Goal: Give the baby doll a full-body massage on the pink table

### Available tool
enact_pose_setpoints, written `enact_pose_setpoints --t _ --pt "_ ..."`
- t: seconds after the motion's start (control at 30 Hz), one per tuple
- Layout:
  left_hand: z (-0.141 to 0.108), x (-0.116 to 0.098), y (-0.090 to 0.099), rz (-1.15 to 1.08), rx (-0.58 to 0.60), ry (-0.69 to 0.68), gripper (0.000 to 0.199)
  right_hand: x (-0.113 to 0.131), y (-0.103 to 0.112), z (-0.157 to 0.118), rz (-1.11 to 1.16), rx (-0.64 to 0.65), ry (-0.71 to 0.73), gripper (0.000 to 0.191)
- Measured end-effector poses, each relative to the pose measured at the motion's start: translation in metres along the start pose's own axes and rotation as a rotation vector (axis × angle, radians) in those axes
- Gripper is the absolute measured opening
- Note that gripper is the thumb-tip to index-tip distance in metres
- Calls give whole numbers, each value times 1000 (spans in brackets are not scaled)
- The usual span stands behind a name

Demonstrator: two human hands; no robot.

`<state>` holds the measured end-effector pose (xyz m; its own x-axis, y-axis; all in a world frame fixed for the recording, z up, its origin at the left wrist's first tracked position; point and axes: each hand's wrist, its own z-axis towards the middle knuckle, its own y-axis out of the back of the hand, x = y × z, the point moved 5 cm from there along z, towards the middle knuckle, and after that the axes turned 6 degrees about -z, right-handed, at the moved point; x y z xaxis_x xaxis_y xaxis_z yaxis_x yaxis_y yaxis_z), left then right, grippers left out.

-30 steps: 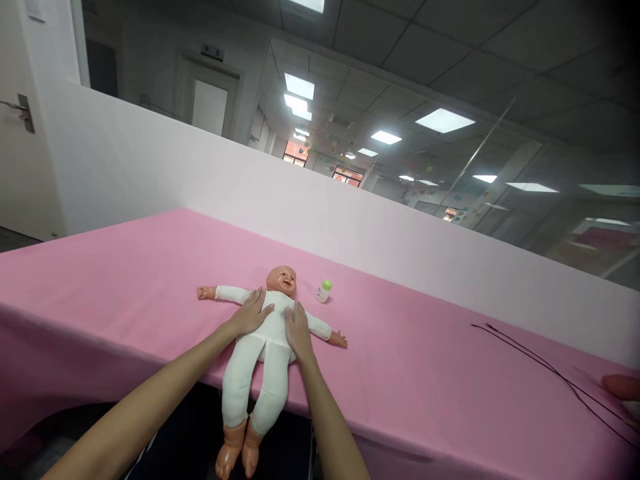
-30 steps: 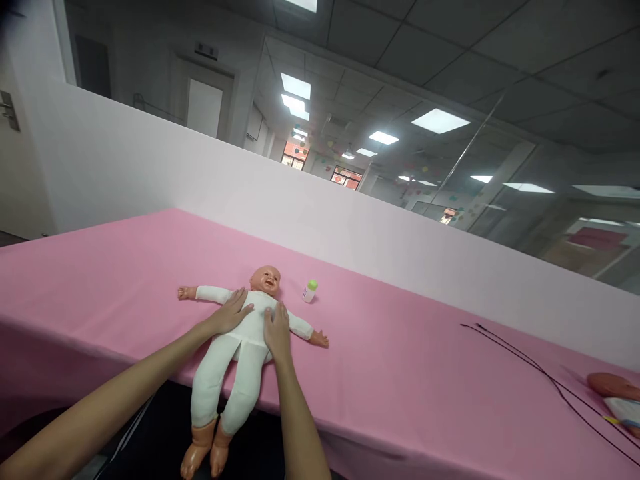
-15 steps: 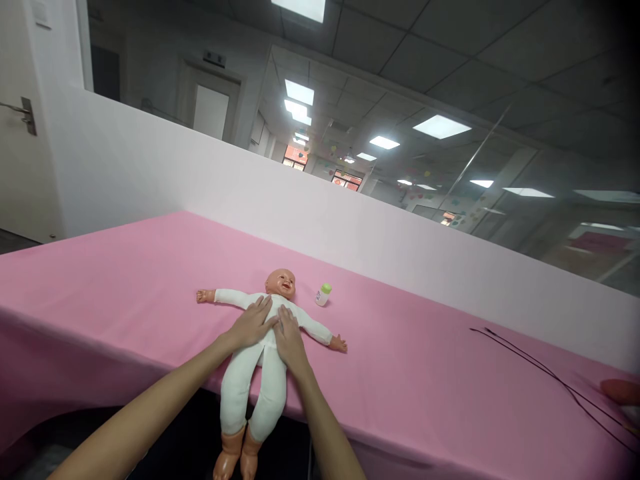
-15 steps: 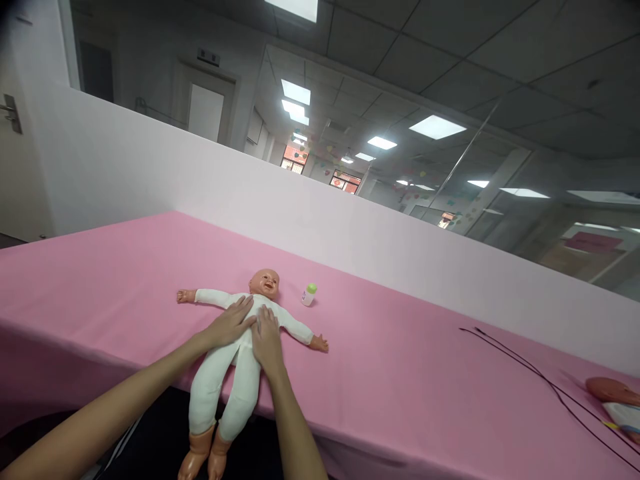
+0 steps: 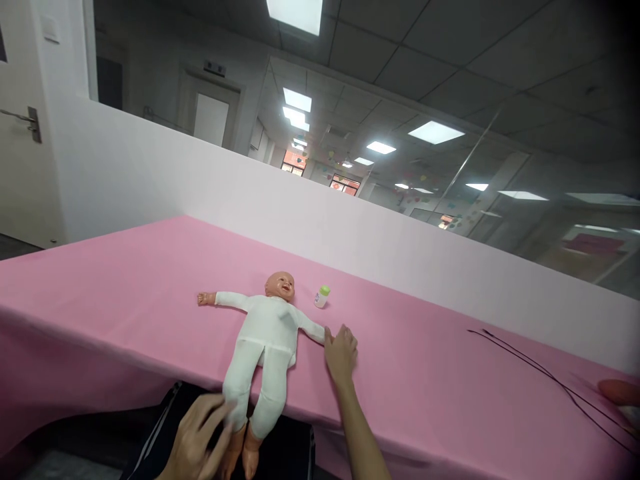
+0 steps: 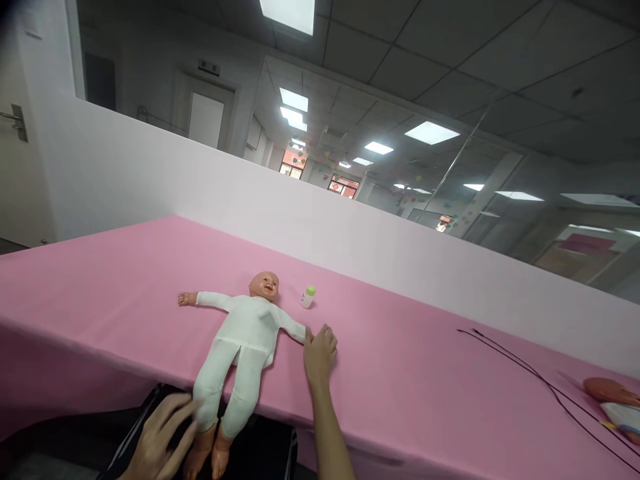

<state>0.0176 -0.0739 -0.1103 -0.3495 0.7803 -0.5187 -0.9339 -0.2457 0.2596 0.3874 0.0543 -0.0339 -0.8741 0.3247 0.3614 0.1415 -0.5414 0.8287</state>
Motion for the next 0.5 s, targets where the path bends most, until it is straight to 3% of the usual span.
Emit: enact_pose_setpoints --t 0.07,0.2,0.33,0.5 --pt "-34 4 0 29 -15 -24 10 -16 4 2 -66 14 -83 63" --pt "-71 24 -10 103 147 -246 23 -26 3 -1 -15 58 -75 48" --pt "-72 33 -9 188 128 -370 24 -25 3 -3 115 94 -37 40" --pt "-64 23 -14 137 201 -333 41 -28 5 -5 447 189 -87 44"
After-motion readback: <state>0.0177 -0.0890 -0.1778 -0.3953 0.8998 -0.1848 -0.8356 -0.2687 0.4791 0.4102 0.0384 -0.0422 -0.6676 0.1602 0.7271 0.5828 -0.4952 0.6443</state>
